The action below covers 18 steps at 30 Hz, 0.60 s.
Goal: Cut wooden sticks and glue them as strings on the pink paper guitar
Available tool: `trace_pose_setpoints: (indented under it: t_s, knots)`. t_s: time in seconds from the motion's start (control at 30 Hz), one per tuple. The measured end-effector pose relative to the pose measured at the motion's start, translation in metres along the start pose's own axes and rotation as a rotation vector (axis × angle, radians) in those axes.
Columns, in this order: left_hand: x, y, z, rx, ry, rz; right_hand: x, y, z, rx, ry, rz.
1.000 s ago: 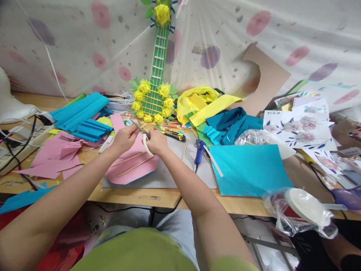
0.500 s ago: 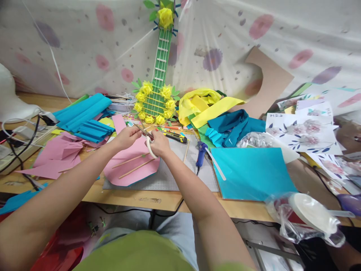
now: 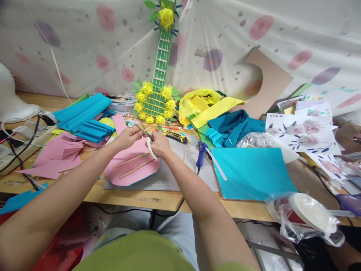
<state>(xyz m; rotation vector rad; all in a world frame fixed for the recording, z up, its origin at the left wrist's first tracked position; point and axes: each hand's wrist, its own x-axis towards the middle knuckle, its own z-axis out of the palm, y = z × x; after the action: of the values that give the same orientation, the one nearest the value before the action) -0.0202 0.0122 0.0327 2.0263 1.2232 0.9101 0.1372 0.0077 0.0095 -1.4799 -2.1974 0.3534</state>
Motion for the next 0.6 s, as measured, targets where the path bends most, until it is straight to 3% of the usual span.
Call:
trace_pose_setpoints:
  t_s: [0.13,0.23,0.37,0.6]
  knots:
    - [0.0,-0.004,0.0,0.014,-0.001,0.001,0.002,-0.002,0.001,-0.061,-0.022,0.045]
    - [-0.001,-0.003,0.0,0.14,0.067,0.027,0.004,-0.004,-0.002,-0.101,-0.001,0.062]
    - [-0.004,-0.001,0.001,0.198,0.14,0.069,0.003,-0.005,-0.005,-0.1,0.104,-0.005]
    - [-0.007,-0.012,0.008,0.119,0.097,0.096,-0.002,0.001,-0.002,0.02,0.145,-0.144]
